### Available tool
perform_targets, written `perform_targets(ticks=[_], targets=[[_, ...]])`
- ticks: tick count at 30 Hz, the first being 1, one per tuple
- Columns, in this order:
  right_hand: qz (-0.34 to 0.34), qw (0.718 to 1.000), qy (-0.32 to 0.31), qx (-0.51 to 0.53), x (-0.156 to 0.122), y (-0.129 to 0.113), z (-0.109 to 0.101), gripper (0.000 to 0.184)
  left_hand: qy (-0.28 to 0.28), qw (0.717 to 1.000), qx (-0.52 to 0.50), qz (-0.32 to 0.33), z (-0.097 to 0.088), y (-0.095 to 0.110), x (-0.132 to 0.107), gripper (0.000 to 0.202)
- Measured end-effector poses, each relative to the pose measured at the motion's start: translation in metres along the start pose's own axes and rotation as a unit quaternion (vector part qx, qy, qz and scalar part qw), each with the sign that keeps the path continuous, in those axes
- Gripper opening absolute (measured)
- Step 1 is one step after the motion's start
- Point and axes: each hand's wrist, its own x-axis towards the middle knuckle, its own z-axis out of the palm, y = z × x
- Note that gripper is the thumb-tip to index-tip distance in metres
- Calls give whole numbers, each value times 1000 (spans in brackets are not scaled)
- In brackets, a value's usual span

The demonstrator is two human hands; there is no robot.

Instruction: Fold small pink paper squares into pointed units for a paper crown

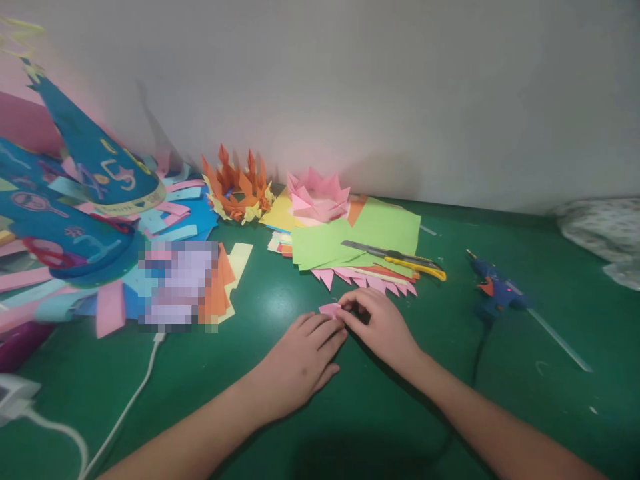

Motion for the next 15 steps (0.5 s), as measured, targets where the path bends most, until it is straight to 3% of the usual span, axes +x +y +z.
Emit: perform_targets(ticks=[8, 15], targets=[[63, 998, 8, 12, 2, -4, 0, 5, -4, 1000, -3, -26, -1, 6, 1, 40], [66, 996, 6, 54, 0, -3, 2, 24, 11, 1000, 15, -25, 2, 5, 1, 43]])
